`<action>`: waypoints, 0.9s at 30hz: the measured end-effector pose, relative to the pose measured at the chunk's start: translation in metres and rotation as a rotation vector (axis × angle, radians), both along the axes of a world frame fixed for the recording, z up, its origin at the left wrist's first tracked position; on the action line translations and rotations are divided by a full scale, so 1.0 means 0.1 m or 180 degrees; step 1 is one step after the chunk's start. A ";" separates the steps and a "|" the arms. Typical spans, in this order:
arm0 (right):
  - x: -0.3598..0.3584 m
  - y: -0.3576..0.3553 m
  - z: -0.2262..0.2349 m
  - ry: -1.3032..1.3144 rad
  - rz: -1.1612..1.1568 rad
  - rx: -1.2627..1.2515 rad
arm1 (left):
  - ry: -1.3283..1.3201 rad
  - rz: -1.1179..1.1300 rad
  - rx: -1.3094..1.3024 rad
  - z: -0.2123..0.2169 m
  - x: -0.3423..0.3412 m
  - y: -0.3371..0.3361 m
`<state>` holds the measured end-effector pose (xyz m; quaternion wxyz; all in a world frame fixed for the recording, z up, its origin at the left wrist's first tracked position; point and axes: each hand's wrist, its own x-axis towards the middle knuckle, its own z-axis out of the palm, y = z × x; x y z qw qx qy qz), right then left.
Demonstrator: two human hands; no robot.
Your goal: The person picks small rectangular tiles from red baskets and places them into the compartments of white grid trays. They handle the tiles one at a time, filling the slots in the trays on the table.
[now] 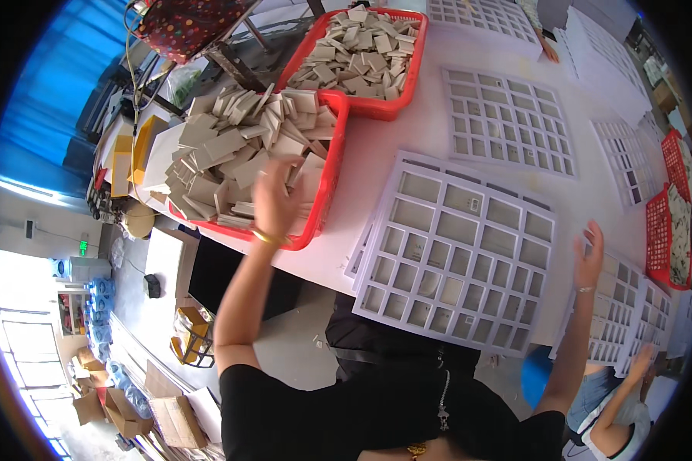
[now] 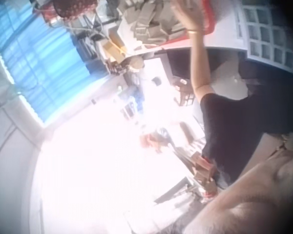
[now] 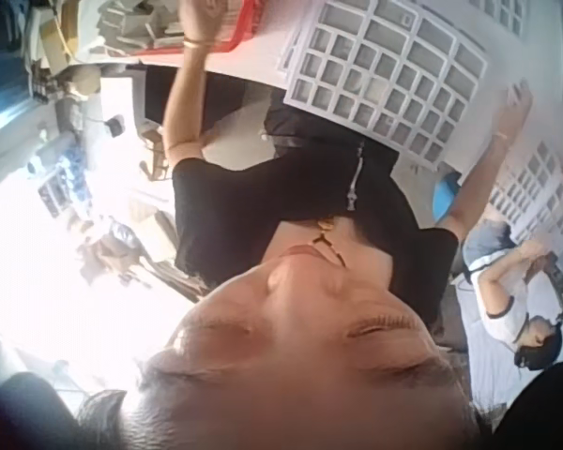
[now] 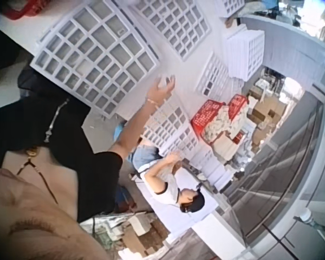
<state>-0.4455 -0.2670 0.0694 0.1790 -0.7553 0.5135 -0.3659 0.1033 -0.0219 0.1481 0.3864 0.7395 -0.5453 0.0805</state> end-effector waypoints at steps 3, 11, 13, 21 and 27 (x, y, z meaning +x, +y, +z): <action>0.94 0.21 0.20 -0.0029 0.0701 -0.0007 | -0.0623 0.0895 0.1459 -0.12 0.89 0.18; 3.51 1.06 0.79 0.0032 0.2856 -0.0957 | -0.0630 0.0937 0.1916 -0.53 1.32 0.45; 4.09 1.26 0.71 0.0385 0.3020 -0.0909 | -0.0356 0.0889 0.1246 -0.56 1.24 0.46; 5.26 1.47 0.51 0.2662 0.2980 -0.0176 | -0.0051 0.1126 0.0261 -0.52 1.23 0.44; 4.96 1.38 0.27 0.0041 0.3034 -0.0607 | -0.0697 0.1309 -0.0023 -0.64 1.36 0.43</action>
